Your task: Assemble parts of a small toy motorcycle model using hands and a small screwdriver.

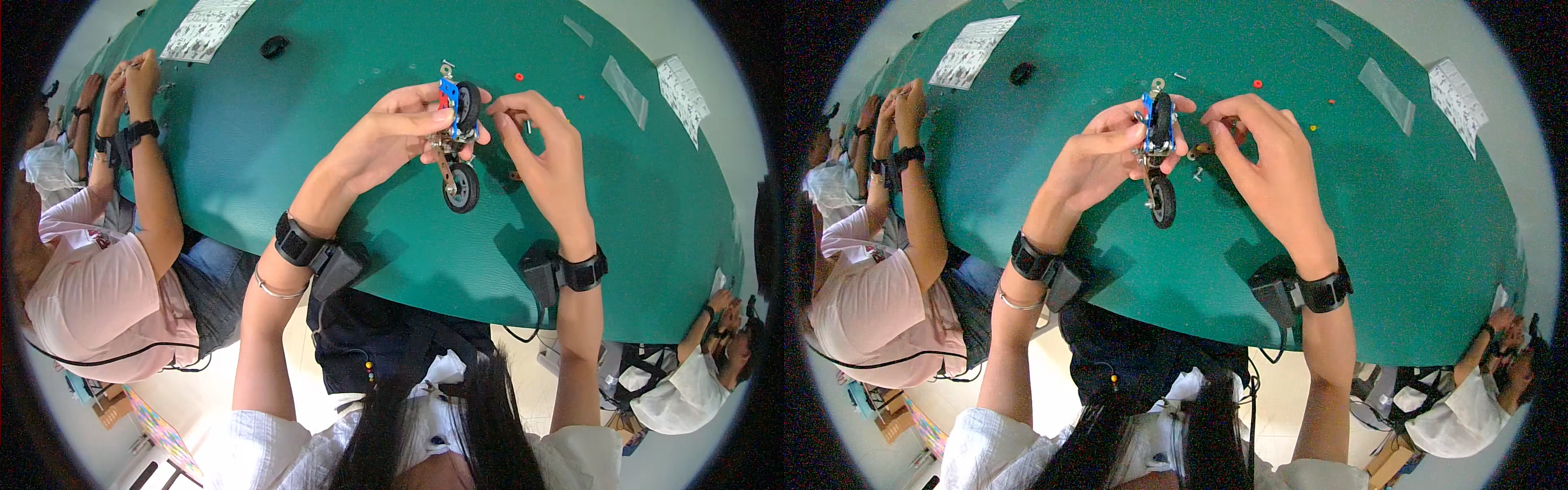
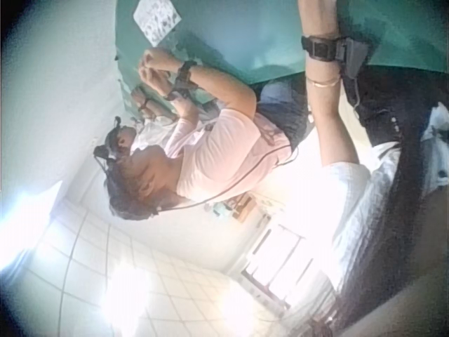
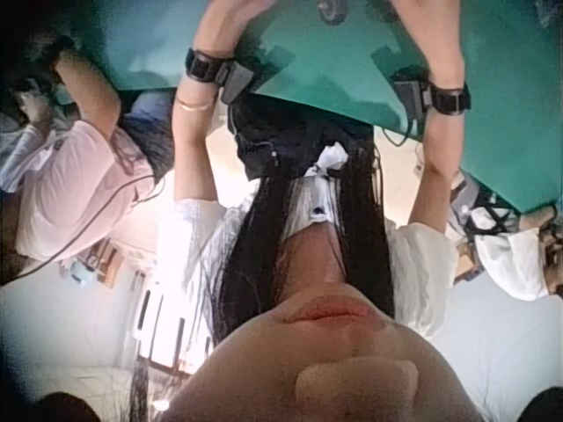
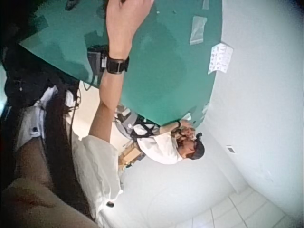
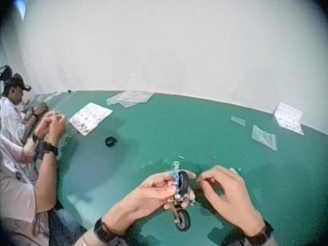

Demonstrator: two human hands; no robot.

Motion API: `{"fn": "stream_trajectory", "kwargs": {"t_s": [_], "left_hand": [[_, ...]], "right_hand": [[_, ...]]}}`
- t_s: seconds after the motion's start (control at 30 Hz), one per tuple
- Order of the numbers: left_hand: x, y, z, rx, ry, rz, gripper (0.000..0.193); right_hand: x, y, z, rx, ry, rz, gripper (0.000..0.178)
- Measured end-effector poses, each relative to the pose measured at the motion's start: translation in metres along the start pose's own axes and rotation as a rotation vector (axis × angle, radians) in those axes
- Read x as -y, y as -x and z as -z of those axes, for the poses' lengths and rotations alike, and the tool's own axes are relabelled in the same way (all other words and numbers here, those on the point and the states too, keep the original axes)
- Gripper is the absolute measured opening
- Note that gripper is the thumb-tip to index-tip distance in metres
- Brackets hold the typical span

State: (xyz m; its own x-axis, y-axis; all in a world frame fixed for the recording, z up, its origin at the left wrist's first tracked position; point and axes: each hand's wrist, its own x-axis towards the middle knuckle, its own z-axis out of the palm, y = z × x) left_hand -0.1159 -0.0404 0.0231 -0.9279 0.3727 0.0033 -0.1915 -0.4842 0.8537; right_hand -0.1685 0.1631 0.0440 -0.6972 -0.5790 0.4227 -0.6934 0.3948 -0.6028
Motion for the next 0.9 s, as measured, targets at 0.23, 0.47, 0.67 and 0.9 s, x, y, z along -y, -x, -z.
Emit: {"fn": "stream_trajectory", "kwargs": {"t_s": [0.23, 0.47, 0.67, 0.9], "left_hand": [[-0.0001, 0.0009, 0.0005, 0.064, 0.132, -0.06, 0.066], [0.0, 0.0008, 0.0017, 0.09, 0.266, -0.111, 0.058], [0.0013, 0.0019, 0.0008, 0.052, 0.233, -0.142, 0.056], [0.0012, 0.0005, 0.0004, 0.017, 0.307, -0.15, 0.056]], "right_hand": [[0.001, -0.0002, -0.0006, -0.006, -0.015, -0.013, 0.009], [0.0024, -0.0002, -0.0008, 0.002, -0.016, -0.016, 0.009], [0.001, 0.0, -0.0026, 0.016, -0.008, 0.001, 0.009], [0.0044, 0.0002, -0.0039, 0.055, -0.019, -0.03, 0.008]]}}
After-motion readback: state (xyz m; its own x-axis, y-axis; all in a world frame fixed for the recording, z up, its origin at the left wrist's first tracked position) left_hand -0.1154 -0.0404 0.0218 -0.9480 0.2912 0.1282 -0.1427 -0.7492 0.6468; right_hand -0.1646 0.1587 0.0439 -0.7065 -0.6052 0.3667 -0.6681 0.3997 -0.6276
